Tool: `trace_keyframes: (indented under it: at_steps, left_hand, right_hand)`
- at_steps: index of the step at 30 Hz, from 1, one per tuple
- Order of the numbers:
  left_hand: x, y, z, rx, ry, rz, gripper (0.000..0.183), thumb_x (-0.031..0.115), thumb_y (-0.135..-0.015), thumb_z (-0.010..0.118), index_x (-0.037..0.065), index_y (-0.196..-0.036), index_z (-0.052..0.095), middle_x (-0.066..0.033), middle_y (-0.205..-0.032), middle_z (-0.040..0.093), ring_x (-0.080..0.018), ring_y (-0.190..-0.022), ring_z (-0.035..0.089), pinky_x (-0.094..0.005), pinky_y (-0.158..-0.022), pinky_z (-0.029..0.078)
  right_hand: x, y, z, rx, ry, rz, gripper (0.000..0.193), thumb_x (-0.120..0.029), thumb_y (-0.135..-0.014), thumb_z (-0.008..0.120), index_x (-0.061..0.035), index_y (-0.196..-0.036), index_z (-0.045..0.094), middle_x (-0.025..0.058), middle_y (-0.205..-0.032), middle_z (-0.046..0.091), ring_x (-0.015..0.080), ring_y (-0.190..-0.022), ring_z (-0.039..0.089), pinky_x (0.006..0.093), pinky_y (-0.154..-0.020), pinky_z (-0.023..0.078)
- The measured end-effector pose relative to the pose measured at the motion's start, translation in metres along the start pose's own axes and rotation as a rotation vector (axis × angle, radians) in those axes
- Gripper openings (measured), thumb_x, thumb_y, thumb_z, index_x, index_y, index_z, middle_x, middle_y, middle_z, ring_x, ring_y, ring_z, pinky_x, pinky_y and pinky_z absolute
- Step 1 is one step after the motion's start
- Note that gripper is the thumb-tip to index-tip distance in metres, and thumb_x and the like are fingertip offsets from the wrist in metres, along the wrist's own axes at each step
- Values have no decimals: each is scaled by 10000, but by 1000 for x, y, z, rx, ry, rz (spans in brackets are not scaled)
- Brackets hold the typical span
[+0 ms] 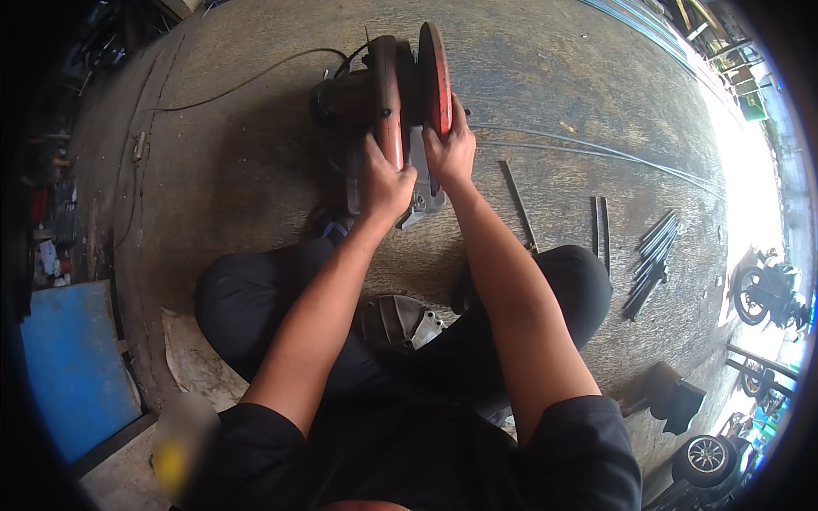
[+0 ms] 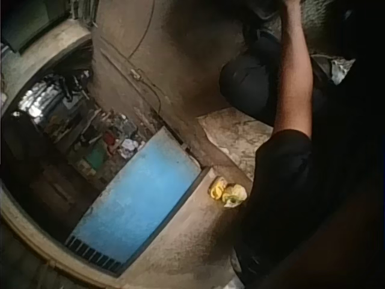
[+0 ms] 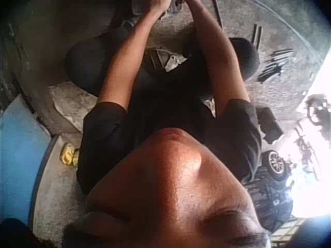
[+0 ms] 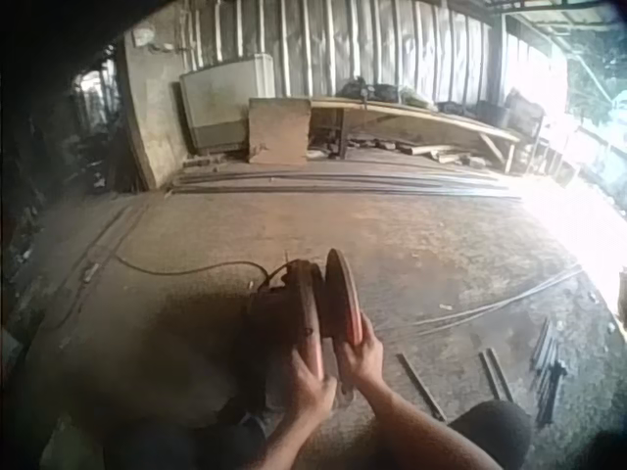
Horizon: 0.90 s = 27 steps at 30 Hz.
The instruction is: Measure and cut thin metal rods using a benchtop abrasive chop saw.
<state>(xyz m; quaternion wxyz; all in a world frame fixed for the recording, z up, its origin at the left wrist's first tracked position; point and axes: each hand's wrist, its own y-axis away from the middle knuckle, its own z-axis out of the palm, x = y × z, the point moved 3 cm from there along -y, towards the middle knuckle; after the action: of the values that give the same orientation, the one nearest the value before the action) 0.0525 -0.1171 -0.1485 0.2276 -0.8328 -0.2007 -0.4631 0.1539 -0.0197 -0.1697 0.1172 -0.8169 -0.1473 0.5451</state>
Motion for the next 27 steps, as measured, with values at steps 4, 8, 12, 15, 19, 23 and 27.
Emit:
trace_keyframes:
  at_steps: [4, 8, 12, 15, 19, 23, 27]
  left_hand:
    - [-4, 2, 2, -8, -13, -4, 707, 33, -692, 625, -76, -1320, 320, -332, -1130, 533, -462, -1058, 557, -463, -901, 452]
    - [-6, 4, 3, 17, -9, 42, 704, 27, -688, 627, -72, -1316, 325, -330, -1122, 535, -464, -1053, 558, -464, -897, 453]
    - [-8, 5, 3, -4, -7, 10, 705, 23, -686, 624, -70, -1317, 325, -330, -1119, 535, -462, -1053, 556, -461, -898, 453]
    - [-7, 6, 2, 14, 0, 53, 705, 20, -684, 621, -66, -1319, 326, -323, -1119, 537, -459, -1054, 556, -457, -899, 454]
    - [-8, 6, 2, 0, -23, 42, 754, 28, -694, 647, -41, -1358, 297, -324, -1141, 545, -472, -1054, 555, -476, -898, 464]
    - [-9, 7, 3, -11, -25, 17, 741, 31, -695, 648, -64, -1345, 306, -328, -1136, 544, -470, -1049, 558, -471, -897, 467]
    - [-10, 8, 3, -30, -30, -31, 735, 38, -698, 648, -80, -1339, 309, -333, -1133, 543, -470, -1044, 560, -468, -900, 467]
  right_hand:
    - [2, 1, 1, 10, 14, -14, 599, -168, -766, 596, -54, -1334, 443, 269, -1049, 628, 456, -978, 596, 473, -833, 490]
    - [4, 3, 2, 21, 20, -32, 605, -176, -766, 609, -62, -1337, 441, 265, -1040, 631, 458, -962, 598, 475, -826, 493]
    - [6, 4, 2, 22, 19, -38, 604, -184, -768, 618, -62, -1334, 446, 264, -1032, 634, 456, -944, 605, 474, -811, 499]
    - [6, 5, 3, 37, 11, -46, 596, -188, -770, 622, -62, -1328, 455, 261, -1027, 637, 453, -933, 610, 471, -797, 504]
    - [8, 6, 4, 38, 21, -33, 589, -187, -773, 629, -63, -1323, 462, 257, -1032, 638, 448, -939, 612, 466, -799, 505]
    - [7, 7, 3, 48, 6, -66, 583, -187, -777, 631, -64, -1322, 465, 255, -1037, 638, 445, -948, 611, 465, -803, 505]
    - [8, 9, 4, 56, 35, -48, 581, -195, -778, 633, -63, -1319, 467, 252, -1044, 638, 443, -956, 609, 465, -807, 503]
